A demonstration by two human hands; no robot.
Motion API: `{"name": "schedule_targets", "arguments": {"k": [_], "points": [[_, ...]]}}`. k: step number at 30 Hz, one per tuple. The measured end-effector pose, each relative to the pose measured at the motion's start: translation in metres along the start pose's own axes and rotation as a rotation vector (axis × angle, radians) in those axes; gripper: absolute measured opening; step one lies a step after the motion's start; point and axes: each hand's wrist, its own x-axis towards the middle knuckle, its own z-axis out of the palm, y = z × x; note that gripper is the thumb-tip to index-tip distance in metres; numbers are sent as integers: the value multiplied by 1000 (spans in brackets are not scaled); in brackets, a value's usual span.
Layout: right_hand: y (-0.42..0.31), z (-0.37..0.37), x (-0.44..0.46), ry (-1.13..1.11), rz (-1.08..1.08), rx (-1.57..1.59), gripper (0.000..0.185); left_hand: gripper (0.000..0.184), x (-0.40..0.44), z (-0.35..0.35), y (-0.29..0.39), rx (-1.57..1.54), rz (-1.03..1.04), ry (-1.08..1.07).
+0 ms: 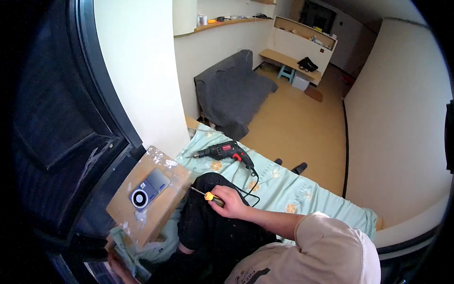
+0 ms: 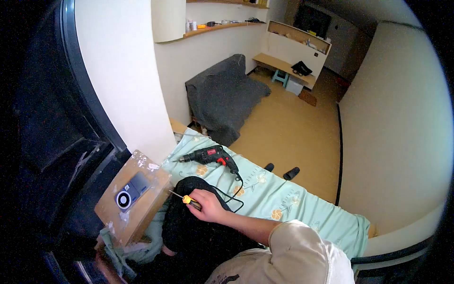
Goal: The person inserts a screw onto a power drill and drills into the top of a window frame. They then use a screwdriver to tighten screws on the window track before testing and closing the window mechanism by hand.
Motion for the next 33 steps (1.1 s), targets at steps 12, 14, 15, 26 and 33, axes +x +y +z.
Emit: {"name": "schedule_targets", "arguments": {"k": [12, 14, 15, 26, 33], "points": [[-24, 0, 0, 27, -17, -68, 15, 17, -44, 27, 23, -189, 121, -2], [-29, 1, 0, 39, -32, -62, 15, 10, -60, 47, 37, -187, 63, 176], [-33, 0, 1, 34, -30, -69, 15, 11, -68, 51, 44, -202, 88, 166], [-41, -1, -1, 7, -9, -95, 18, 16, -79, 66, 52, -32, 50, 155], [-1, 12, 57, -43, 307, 81, 20, 40, -95, 98, 53, 246, -4, -164]]}}
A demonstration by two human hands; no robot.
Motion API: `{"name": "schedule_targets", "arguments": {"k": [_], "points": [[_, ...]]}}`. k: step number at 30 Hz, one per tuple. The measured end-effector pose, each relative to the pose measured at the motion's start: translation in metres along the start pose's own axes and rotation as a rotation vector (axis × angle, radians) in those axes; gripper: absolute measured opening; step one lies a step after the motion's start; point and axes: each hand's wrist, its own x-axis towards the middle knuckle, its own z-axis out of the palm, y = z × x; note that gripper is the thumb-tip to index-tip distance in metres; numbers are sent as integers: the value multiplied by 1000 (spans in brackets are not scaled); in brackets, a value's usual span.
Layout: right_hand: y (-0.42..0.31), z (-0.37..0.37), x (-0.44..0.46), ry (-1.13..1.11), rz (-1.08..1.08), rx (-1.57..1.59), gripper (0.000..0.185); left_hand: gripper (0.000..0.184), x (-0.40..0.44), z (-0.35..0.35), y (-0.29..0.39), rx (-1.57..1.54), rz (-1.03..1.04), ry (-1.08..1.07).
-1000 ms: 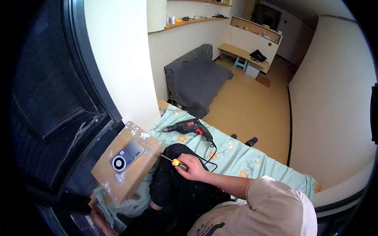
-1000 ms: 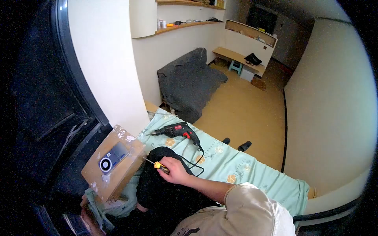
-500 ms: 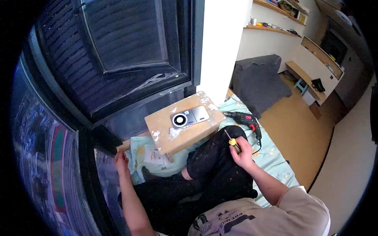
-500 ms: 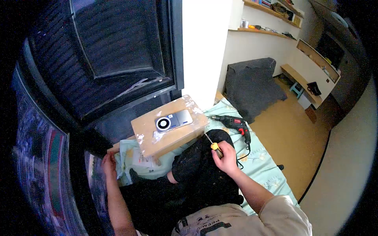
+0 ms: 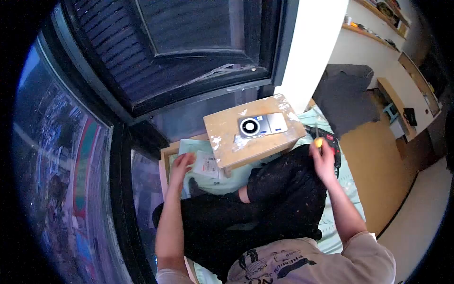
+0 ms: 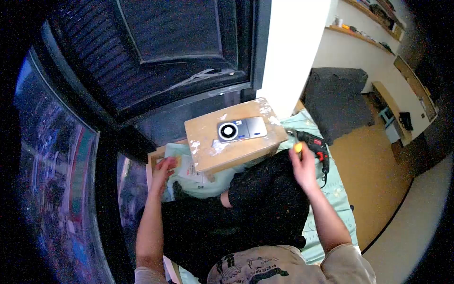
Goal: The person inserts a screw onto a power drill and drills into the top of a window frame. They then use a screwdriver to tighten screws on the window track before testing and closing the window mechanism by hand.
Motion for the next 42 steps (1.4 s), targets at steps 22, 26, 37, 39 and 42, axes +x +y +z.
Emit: {"name": "schedule_targets", "arguments": {"k": [22, 26, 37, 39, 42], "points": [[20, 63, 100, -311, 460, 643, 29, 60, -52, 103, 49, -516, -8, 26], [-5, 98, 82, -323, 414, 691, 27, 57, -52, 54, 39, -521, -33, 49], [0, 122, 75, -347, 388, 756, 26, 60, -59, 49, 18, -520, 63, 105], [6, 123, 72, -340, 417, 759, 26, 62, -60, 48, 15, -504, 44, 106], [3, 121, 74, -355, 376, 750, 25, 61, -63, 51, 26, -441, 45, 125]]}}
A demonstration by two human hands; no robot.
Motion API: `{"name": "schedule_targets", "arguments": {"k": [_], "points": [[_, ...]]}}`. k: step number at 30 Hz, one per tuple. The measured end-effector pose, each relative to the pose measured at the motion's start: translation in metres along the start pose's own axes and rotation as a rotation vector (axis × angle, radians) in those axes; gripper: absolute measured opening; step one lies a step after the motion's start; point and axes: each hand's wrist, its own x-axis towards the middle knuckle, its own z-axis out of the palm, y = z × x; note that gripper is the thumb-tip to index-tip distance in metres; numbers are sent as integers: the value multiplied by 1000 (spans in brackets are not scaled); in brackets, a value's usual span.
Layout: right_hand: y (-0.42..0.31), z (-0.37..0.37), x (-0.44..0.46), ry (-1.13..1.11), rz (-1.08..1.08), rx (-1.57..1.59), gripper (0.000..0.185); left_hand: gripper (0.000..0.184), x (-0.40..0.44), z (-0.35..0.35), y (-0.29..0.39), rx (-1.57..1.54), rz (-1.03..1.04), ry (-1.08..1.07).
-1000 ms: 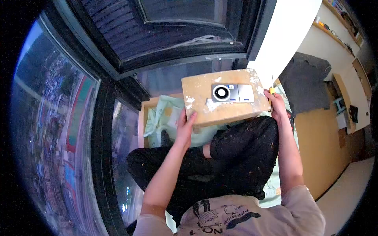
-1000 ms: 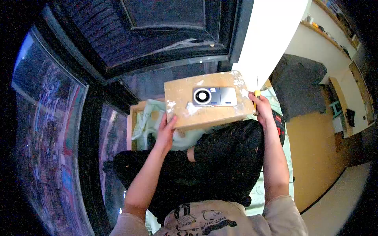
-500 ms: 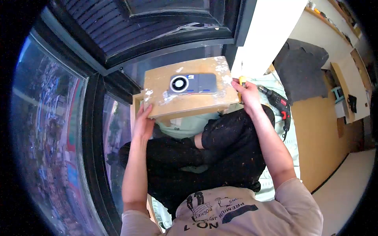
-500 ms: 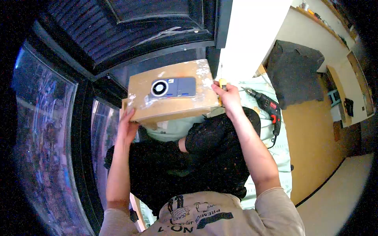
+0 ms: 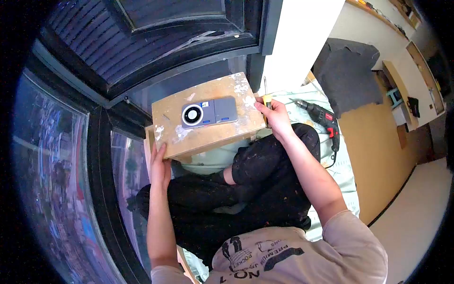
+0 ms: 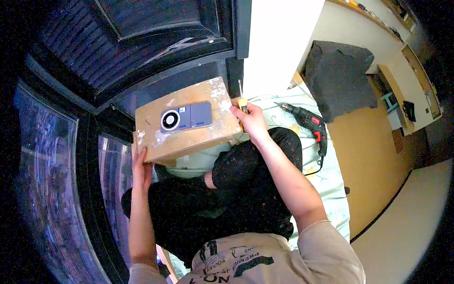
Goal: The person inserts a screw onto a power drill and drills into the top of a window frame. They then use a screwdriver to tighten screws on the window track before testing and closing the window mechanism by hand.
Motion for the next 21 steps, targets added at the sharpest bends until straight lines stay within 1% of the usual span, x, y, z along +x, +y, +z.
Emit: {"name": "schedule_targets", "arguments": {"k": [5, 7, 9, 11, 13, 15, 16, 17, 18, 19, 20, 21], "points": [[1, 1, -1, -2, 24, 78, 28, 61, 7, -9, -3, 85, 16, 30], [3, 2, -1, -1, 26, 136, 26, 58, 9, -11, -3, 114, 29, -14], [5, 4, -2, 27, 15, 103, 25, 59, 8, -9, -5, 127, 21, 7], [4, 5, -2, 60, 4, 73, 24, 60, 8, -8, -8, 105, 15, 90], [3, 10, -3, 107, 3, 135, 22, 63, 8, -10, -8, 129, -14, 106], [2, 16, -1, 145, -14, 140, 21, 64, 7, -9, -10, 168, -10, 55], [1, 15, 0, 133, -8, 112, 21, 74, 4, -6, -10, 124, 0, 11], [0, 10, 0, 120, -1, 89, 21, 74, 1, -4, -8, 127, -8, 7], [0, 6, 1, 116, -49, -24, 22, 70, -2, -1, -4, 161, -34, 36], [-5, 4, 2, 126, -52, -25, 22, 67, -1, -2, -1, 189, -57, 62], [-13, 1, 2, 227, -255, -367, 21, 73, 5, -11, 0, 312, -37, 20], [-22, -2, 1, 327, -454, -713, 21, 65, 2, 2, 15, 455, 96, 30]]}}
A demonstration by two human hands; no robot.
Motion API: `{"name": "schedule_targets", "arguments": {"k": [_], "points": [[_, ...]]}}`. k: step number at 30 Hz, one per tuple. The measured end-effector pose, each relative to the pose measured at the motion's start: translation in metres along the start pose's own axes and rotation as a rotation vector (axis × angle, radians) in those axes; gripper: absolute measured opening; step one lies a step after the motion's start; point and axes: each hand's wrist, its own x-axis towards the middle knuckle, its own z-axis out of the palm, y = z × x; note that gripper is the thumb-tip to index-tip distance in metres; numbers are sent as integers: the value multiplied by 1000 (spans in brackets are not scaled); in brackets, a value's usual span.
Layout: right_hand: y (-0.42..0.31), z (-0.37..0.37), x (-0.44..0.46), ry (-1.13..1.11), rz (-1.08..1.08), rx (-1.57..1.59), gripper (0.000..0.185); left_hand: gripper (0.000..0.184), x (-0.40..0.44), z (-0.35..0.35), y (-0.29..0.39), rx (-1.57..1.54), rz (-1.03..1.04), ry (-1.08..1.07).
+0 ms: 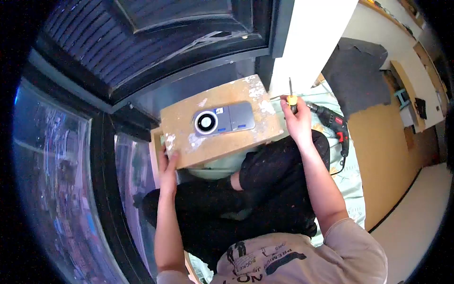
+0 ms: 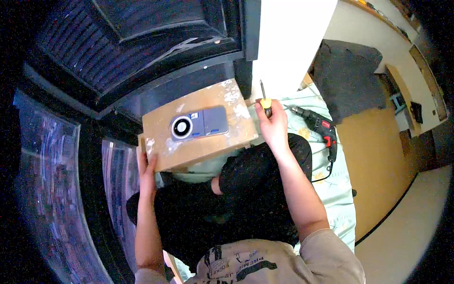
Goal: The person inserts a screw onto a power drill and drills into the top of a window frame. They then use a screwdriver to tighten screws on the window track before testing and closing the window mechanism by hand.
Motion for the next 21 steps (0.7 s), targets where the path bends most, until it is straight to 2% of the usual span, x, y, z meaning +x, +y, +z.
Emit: {"name": "schedule_targets", "arguments": {"k": [1, 2, 4, 5, 6, 7, 8, 10, 12, 13, 14, 16, 18, 21], "points": [[-17, -10, 4, -36, 165, 64, 24, 59, 7, -2, -3, 170, 204, 81], [-31, -14, 7, -24, 173, 58, 24, 53, 15, -7, -6, 339, 405, 159], [-47, -22, 9, -369, 442, 354, 29, 49, 19, 11, 30, 309, 515, 106], [-40, -11, 6, -456, 435, 284, 35, 52, 20, 22, 48, 442, 562, 31], [-45, -3, 2, -408, 207, 210, 34, 55, 24, 34, 67, 564, 625, -49], [-56, -4, 5, -356, 119, 309, 27, 61, 28, 56, 85, 694, 731, -138], [-37, 18, 5, -167, -158, 325, 27, 68, 29, 71, 97, 840, 840, -205], [-42, 12, 12, -194, -11, 350, 28, 81, 34, 95, 110, 1010, 885, -353], [-41, 5, 6, -198, 6, 454, 29, 79, 39, 104, 100, 1043, 866, -460], [-40, 2, 5, -230, 40, 438, 30, 79, 41, 105, 100, 1044, 899, -485], [-38, 1, 3, -266, 76, 424, 31, 77, 42, 106, 98, 1009, 848, -510], [-23, 12, -10, -70, -81, 506, 35, 75, 36, 113, 87, 980, 828, -545], [-17, 17, -15, -96, -82, 582, 50, 70, 29, 117, 84, 968, 835, -454], [-14, 22, -22, -65, -102, 583, 55, 67, 25, 120, 84, 1013, 851, -406]]}}
